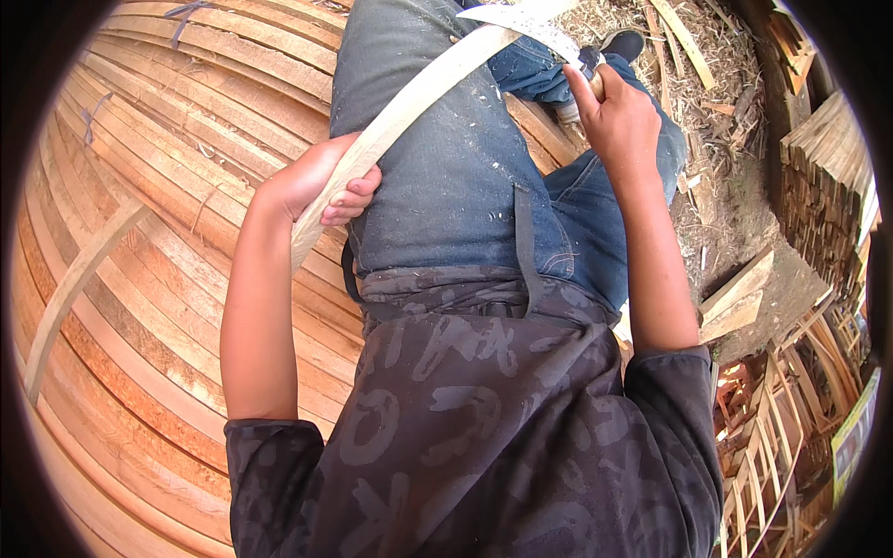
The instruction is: The person sits on the ground and uses a curved knife to shave thin strips from a long wooden plank held across their lap. The person repeatedly draws the knife along the wood to remove shavings, occasionally adjusting the plank's position.
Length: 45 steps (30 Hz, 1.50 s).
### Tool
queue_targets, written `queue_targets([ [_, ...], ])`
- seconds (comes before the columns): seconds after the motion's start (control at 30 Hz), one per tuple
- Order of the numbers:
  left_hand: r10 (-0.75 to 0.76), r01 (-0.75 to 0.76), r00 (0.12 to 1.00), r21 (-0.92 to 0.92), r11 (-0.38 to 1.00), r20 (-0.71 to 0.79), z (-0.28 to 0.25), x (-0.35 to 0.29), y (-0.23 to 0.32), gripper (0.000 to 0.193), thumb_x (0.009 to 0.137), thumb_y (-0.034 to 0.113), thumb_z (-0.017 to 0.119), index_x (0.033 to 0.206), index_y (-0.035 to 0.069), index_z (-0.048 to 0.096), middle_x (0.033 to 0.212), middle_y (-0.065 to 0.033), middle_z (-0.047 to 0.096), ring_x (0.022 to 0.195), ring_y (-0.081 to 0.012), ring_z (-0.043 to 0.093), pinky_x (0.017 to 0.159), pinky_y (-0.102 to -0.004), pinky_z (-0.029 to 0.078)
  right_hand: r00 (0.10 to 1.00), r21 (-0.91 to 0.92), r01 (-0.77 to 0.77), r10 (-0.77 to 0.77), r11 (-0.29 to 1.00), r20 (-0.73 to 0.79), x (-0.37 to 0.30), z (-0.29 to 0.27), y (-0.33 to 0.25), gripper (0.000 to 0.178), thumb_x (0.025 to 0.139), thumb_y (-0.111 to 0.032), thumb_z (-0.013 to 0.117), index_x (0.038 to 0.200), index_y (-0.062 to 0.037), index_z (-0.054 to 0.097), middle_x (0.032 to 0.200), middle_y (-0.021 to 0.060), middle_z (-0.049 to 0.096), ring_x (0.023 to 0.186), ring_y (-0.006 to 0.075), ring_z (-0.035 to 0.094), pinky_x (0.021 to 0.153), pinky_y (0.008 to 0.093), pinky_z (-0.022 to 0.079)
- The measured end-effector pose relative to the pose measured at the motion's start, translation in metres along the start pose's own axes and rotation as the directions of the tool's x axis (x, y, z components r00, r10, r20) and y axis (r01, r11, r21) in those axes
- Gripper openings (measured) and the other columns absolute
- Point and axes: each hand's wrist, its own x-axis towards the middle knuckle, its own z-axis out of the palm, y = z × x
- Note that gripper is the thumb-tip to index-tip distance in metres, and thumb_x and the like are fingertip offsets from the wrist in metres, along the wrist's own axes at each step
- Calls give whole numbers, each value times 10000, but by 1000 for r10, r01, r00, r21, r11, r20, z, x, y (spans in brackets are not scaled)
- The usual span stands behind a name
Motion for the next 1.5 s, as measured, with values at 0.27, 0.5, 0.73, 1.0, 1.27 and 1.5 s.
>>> queue_targets([
  [0.27, -45, 46, 999, -50, 998, 20, -2, 1, 0, 611, 979, 490, 151, 512, 143, 336, 381, 51, 296, 282, -51, 288, 265, -185, 258, 912, 30, -411, 410, 911, 28, 28, 4, 62, 587, 868, -611, 486, 761, -54, 638, 704, 208, 636, 721, 388, 635, 652, 470, 488],
  [0.5, -7, 13, 995, -61, 998, 98, -13, 9, -9, 638, 973, 529, 136, 510, 137, 337, 375, 38, 288, 279, -63, 276, 256, -191, 255, 933, 353, -355, 355, 866, 68, -6, -12, 78, 607, 891, -525, 539, 645, 30, 536, 531, 90, 484, 522, 182, 456, 521, 357, 381],
  [0.73, 32, -20, 990, -90, 996, 139, -11, -1, -1, 642, 913, 653, 298, 572, 118, 394, 427, 48, 311, 321, -35, 281, 292, -175, 251, 989, 602, -143, 99, 786, 107, -36, 1, -25, 352, 846, -361, 673, 802, -16, 618, 550, 75, 523, 509, 179, 516, 493, 317, 411],
  [1.0, 126, -123, 990, -51, 991, 61, -1, -13, -12, 430, 853, 469, 589, 694, 101, 433, 515, 56, 342, 414, -31, 303, 371, -183, 249, 975, 490, 9, -117, 872, 190, -46, 5, -40, 324, 854, -355, 637, 913, -38, 613, 607, 130, 587, 597, 340, 603, 558, 397, 470],
  [1.27, 265, -153, 897, 316, 936, -353, 39, -16, -18, 336, 855, 317, 613, 661, 124, 419, 520, 56, 341, 429, -45, 294, 391, -214, 243, 977, 483, -147, 51, 863, 206, -31, -3, -48, 506, 867, -482, 587, 657, -21, 581, 510, 133, 542, 505, 316, 589, 488, 387, 450],
  [1.5, 220, -157, 913, 201, 967, -343, 37, -12, -16, 317, 828, 259, 595, 624, 125, 393, 512, 51, 342, 423, -51, 299, 390, -230, 241, 993, 185, 116, -117, 976, -10, -4, 20, -37, 589, 832, -612, 542, 599, -73, 588, 499, 86, 573, 487, 276, 611, 447, 374, 476],
])
